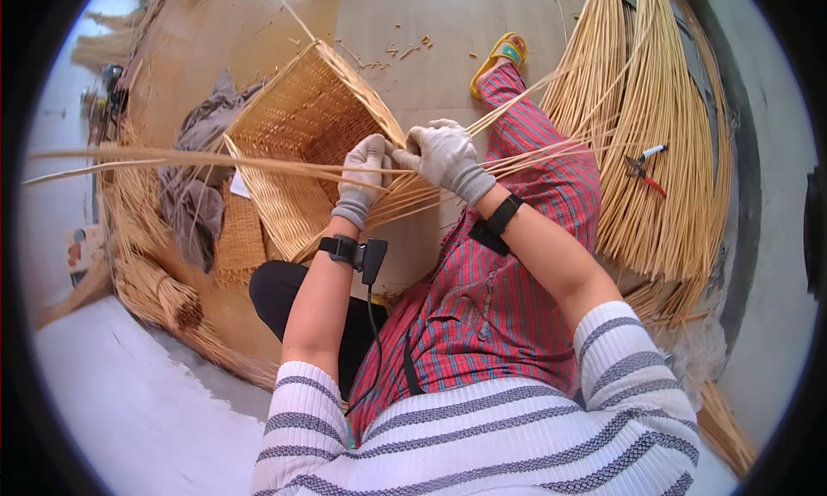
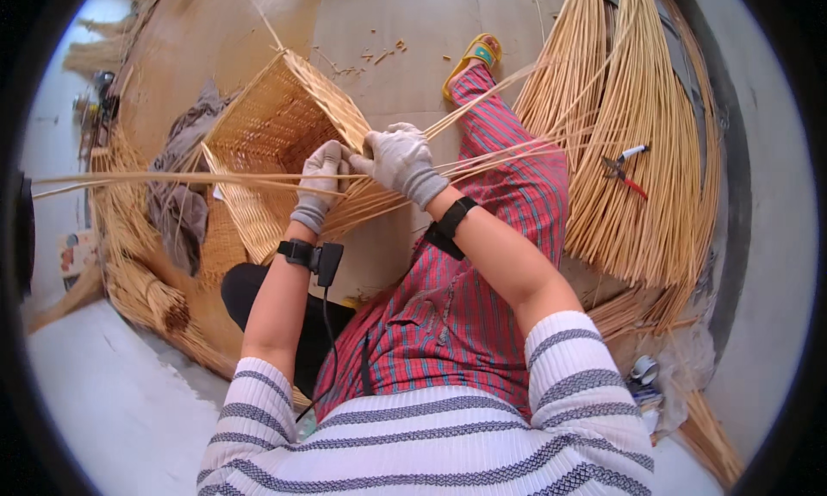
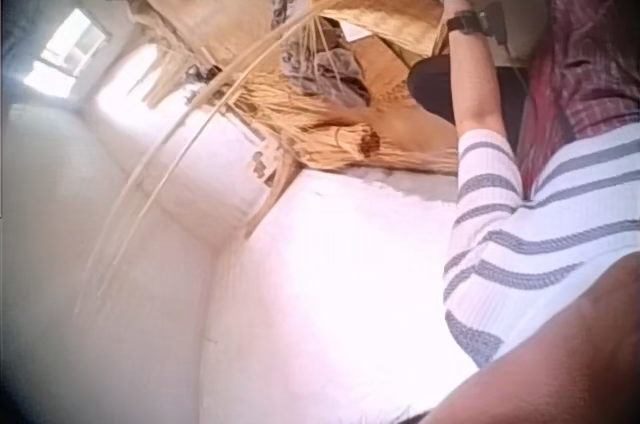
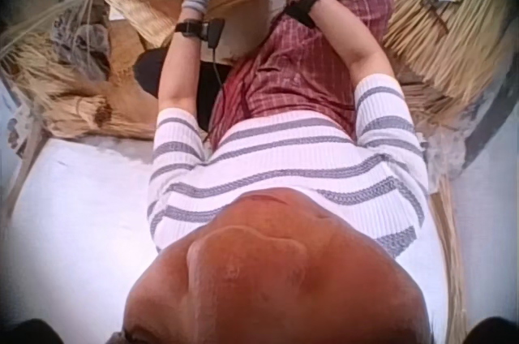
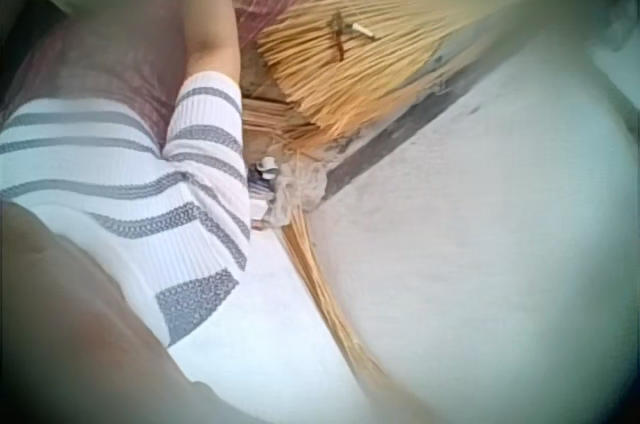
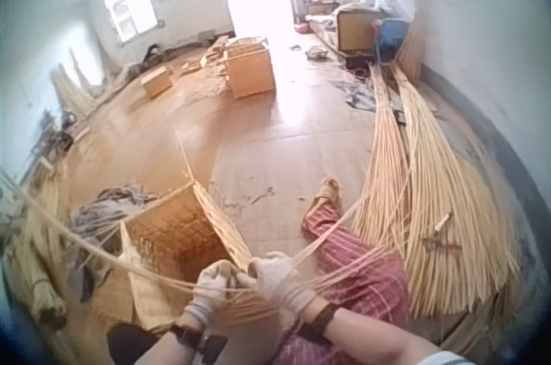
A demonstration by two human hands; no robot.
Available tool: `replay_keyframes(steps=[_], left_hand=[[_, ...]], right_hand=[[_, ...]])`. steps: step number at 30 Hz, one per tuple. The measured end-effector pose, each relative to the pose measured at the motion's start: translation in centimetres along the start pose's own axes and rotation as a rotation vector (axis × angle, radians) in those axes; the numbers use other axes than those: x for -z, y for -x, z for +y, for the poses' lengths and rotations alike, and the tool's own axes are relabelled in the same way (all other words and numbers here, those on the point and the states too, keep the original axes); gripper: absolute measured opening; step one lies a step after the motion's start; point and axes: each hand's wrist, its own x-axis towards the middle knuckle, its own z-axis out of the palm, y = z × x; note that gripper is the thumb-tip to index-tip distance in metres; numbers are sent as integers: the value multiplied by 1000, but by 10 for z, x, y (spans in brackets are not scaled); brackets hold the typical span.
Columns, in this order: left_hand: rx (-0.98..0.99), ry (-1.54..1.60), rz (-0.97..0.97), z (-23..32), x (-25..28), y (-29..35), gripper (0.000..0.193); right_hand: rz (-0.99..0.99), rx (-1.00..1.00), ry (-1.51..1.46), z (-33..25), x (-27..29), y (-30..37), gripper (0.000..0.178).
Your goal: Weave a basket from natural reeds.
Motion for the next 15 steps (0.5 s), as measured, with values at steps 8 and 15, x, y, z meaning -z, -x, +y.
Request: replay_keyframes(steps=[8, 15], left_hand=[[-577, -605, 109, 1, -9, 86, 35], [-602, -626, 217, -13, -14, 82, 40]], right_hand=[[5, -105, -33, -5, -5, -3, 53], [-78, -77, -62, 2, 9, -6, 54]])
